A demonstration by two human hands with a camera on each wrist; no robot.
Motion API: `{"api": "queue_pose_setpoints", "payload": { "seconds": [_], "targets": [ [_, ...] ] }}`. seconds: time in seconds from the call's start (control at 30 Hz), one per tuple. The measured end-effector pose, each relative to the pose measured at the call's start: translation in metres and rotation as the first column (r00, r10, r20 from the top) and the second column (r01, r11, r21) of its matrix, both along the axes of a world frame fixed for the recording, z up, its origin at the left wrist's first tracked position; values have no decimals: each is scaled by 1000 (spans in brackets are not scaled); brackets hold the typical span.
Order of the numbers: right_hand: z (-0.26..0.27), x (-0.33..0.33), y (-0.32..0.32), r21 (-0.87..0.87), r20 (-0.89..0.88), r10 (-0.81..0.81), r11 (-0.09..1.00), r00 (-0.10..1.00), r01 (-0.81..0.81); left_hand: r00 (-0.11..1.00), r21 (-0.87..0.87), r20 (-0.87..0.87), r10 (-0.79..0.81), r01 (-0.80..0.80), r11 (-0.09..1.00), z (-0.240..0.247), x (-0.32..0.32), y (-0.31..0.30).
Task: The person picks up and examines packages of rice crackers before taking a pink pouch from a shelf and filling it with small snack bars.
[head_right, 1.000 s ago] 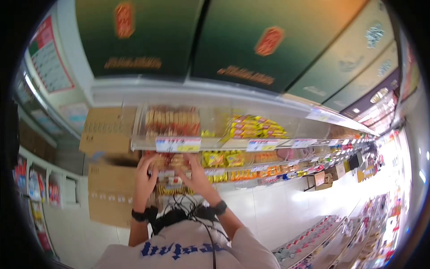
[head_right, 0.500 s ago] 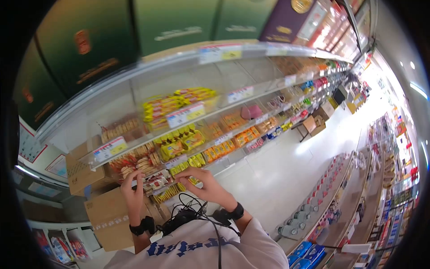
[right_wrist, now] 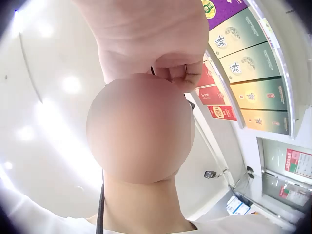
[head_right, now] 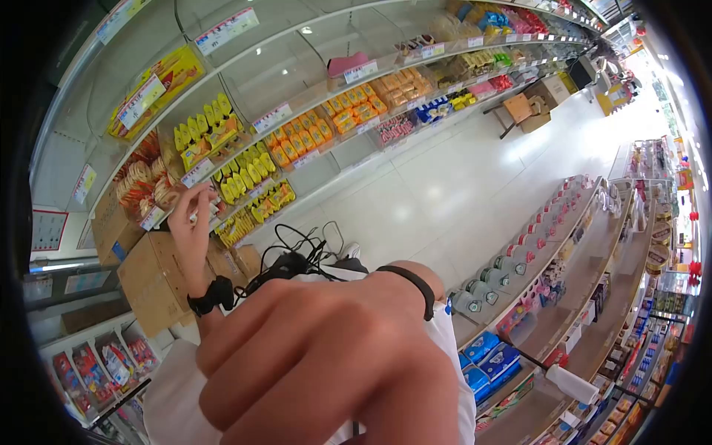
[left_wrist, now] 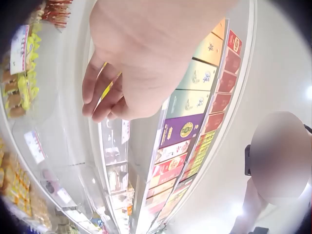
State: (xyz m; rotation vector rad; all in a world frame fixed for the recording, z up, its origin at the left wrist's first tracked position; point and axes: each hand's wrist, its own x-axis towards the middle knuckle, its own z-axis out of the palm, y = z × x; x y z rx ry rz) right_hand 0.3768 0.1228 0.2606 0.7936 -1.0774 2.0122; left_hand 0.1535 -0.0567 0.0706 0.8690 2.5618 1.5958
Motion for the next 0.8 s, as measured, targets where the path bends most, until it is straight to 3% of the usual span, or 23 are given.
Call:
{"api": "queue_pose_setpoints", "payload": {
  "seconds": [0.2, 0.37, 0.8],
  "targets": [
    [-11, 33, 27, -57, -26, 96, 994, 995, -97, 992, -98, -77, -98, 90, 991, 14, 35, 40],
    [-15, 48, 18, -73, -16, 91, 993, 996, -92, 981, -39, -44, -187, 186, 982, 17, 48, 65],
    [-20, 36, 2, -84, 10, 98, 992, 995, -96, 964, -6, -36, -262, 262, 965, 7, 34, 60]
  ]
}}
